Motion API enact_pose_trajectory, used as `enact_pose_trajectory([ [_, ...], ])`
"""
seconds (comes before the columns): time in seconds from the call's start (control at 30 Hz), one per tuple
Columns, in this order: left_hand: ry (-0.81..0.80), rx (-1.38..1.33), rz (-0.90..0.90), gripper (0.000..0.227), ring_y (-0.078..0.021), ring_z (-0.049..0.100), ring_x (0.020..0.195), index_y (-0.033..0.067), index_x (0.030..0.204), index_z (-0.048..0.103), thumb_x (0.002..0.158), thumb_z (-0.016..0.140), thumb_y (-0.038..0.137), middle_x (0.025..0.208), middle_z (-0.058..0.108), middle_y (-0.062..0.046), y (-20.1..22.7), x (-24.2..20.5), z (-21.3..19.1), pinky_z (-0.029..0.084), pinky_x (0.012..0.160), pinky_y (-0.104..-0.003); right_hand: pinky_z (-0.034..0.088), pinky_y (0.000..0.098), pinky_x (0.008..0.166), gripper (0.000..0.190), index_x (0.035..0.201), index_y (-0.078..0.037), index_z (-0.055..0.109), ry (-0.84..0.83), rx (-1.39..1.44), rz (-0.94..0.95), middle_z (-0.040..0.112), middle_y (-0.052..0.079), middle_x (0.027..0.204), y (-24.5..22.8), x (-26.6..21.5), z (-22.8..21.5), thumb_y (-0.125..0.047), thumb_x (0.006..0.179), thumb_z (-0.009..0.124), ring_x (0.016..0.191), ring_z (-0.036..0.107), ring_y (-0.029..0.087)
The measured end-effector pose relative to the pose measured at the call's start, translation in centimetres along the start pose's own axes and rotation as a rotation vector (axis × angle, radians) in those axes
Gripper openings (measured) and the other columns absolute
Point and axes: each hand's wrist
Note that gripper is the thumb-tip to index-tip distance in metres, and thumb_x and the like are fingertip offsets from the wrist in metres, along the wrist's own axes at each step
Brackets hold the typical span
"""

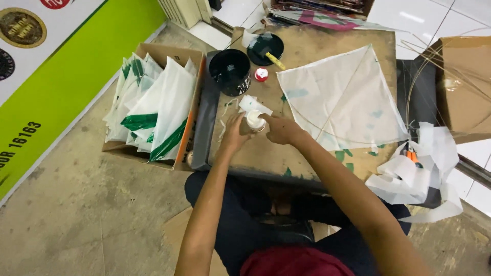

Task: Assembling kites by applying adhesive or paint with a brush, attaching bamboo sticks, and folding paper edges.

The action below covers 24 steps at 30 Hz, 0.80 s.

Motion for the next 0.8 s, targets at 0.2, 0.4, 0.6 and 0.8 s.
enact_pose_trajectory([
  [0.2,0.043,-0.125,0.125,0.084,-0.0351,0.027,0.152,0.0124,0.156,0.041,0.083,0.081,0.008,0.159,0.04,-0.015,-0.1,1.3,1.4,0.025,0.126,-0.049,0.052,0.0534,0.101,0.054,0.146,-0.023,0.044,-0.076,-0.024,0.046,0.069,0.021,0.125,-0.2,1.1,-0.9,-0.03,0.094,0.056,0.116,0.067,0.043],
  [0.4,0.055,-0.14,0.277,0.069,-0.0337,0.043,0.143,0.0125,0.148,0.05,0.086,0.077,0.005,0.15,0.051,-0.013,2.9,-0.6,2.0,0.036,0.121,-0.048,0.054,0.0527,0.098,0.077,0.161,-0.019,0.034,-0.286,-0.154,0.126,0.064,0.022,0.137,0.3,-0.3,-0.6,-0.039,0.093,0.064,0.122,0.065,0.04],
  [0.6,0.131,0.016,0.448,0.067,-0.0415,0.049,0.138,0.0072,0.144,0.054,0.082,0.076,-0.005,0.144,0.054,-0.023,3.7,-1.9,3.6,0.04,0.117,-0.053,0.063,0.0397,0.071,0.09,0.164,-0.007,0.025,-0.489,0.346,0.185,0.072,0.033,0.11,1.7,-0.9,0.5,-0.012,0.088,0.073,0.085,0.077,0.036],
  [0.8,0.159,0.11,0.476,0.068,-0.0372,0.051,0.137,0.0128,0.145,0.055,0.084,0.077,-0.005,0.142,0.057,-0.02,2.9,-1.3,4.5,0.04,0.118,-0.048,0.051,0.032,0.065,0.081,0.152,-0.004,0.048,-0.451,0.547,0.173,0.077,0.016,0.081,2.4,-1.7,-1.1,-0.031,0.081,0.077,0.068,0.072,0.024],
])
Point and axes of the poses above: each hand's wrist, its own x-axis towards the middle knuckle, its own z-axis out of the palm, y = z × x
